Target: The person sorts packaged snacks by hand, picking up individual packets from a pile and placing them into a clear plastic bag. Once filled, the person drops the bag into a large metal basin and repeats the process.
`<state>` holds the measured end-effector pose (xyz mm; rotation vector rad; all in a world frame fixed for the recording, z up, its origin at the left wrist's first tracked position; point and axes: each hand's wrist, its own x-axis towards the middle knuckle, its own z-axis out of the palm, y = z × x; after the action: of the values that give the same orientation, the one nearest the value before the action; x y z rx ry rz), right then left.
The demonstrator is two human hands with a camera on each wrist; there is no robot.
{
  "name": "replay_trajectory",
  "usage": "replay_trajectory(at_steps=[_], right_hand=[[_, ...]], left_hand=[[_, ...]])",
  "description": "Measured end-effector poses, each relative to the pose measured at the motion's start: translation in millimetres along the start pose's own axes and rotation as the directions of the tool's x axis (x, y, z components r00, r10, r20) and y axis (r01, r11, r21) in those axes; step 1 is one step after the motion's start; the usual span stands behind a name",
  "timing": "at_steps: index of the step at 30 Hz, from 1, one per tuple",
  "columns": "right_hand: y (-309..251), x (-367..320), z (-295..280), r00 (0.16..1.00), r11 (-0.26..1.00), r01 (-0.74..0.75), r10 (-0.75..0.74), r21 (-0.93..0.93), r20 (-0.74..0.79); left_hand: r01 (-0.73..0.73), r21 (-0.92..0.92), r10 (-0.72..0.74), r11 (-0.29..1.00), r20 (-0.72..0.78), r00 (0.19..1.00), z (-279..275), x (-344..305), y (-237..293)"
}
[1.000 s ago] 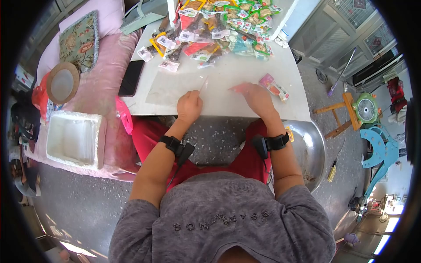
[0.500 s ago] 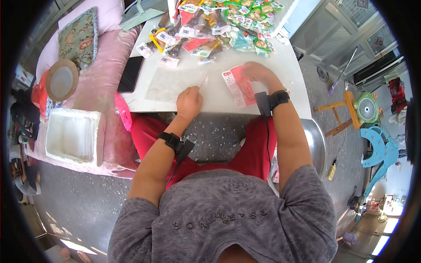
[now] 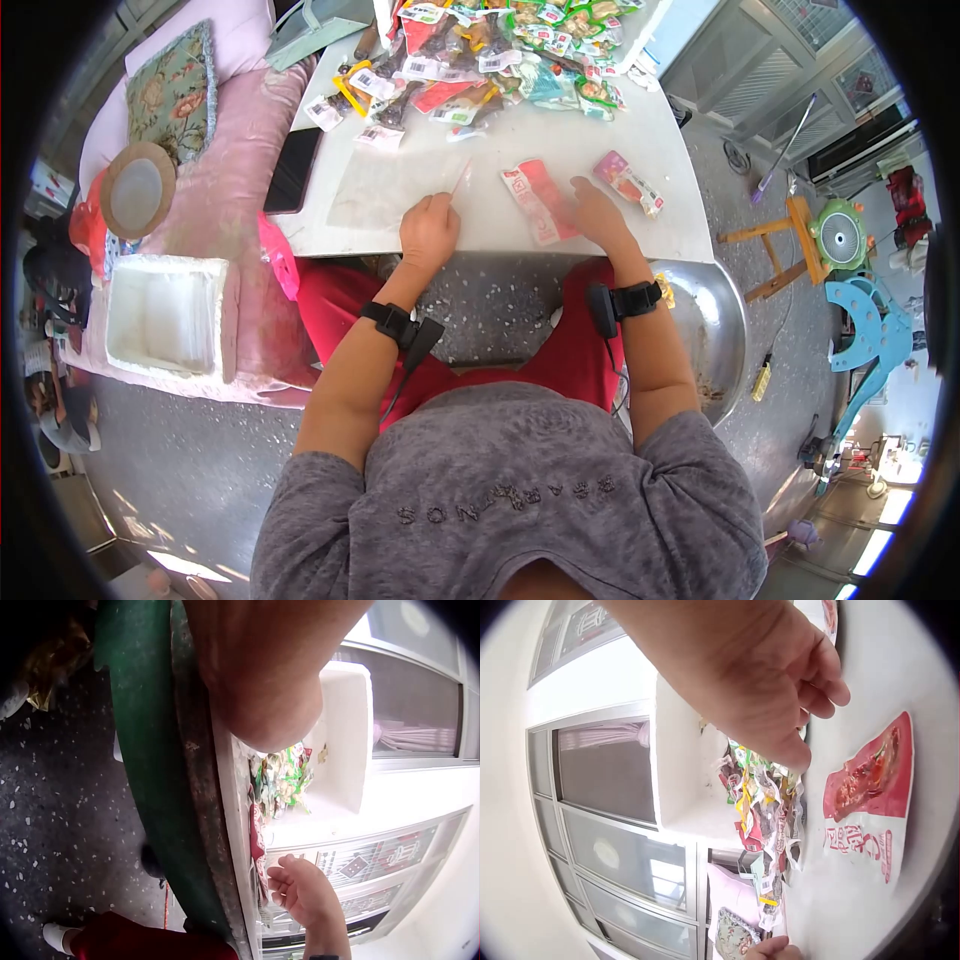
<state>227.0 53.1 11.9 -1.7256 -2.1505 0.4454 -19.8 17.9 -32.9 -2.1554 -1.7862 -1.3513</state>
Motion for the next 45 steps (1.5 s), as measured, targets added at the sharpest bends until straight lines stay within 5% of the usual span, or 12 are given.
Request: replay_trajectory(at_steps=[2,6,9,12,18,24,28,30,36,42,45], right_hand=[[-15,-6,5,0.992,0.998,0.063,-0.061,-0.014,0.112],[-6,4,36,0.990,0.985,0.100,-0.113,0.144,0.089],[-39,9,4,0.996,0.996,0.060,-0.056,0.068,-0.071],[-26,36,18,0.977,0.987,0.140,-0.151,-0.078,-0.151],[-37,60,17,0.955,0.989,0.098,-0.061,-0.114,0.289],[4,55,43,0.975,0.985,0.104,-0.129,0.136,0.183],[-19,16,24,0.929,0.581,-0.319,0.036,0.749,0.367],[-18,1,25,0.931,0.326,-0.361,0.073,0.874,0.357],[-15,-22,11,0.937,-0.041,-0.295,0.181,0.955,0.298],[-17,-12,5,0.937,0.140,-0.316,0.200,0.938,0.286],[-12,-8,5,0.946,0.075,-0.306,0.140,0.949,0.294]], left_hand=[[0.005,-0.006,-0.005,1.000,0.003,1.000,-1,0,1],[-0.006,-0.021,0.006,1.000,-0.018,1.000,1,-1,-2],[0.005,-0.008,-0.005,1.000,0.003,1.000,0,0,-1],[0.034,0.009,-0.035,0.999,0.059,0.998,-2,0,1],[0.018,0.028,-0.020,0.999,0.069,0.997,-2,-1,-1],[0.003,0.016,-0.004,1.000,0.060,0.998,-1,-1,-1],[0.016,0.016,-0.017,1.000,0.072,0.997,-1,-1,-1],[0.026,0.008,-0.026,1.000,0.054,0.998,-1,-2,-2],[0.157,-0.130,-0.145,0.979,0.093,0.985,-3,-1,1],[0.107,-0.032,-0.099,0.994,0.199,0.975,-10,-1,18],[0.059,-0.021,-0.054,0.998,0.192,0.980,-12,-2,22]])
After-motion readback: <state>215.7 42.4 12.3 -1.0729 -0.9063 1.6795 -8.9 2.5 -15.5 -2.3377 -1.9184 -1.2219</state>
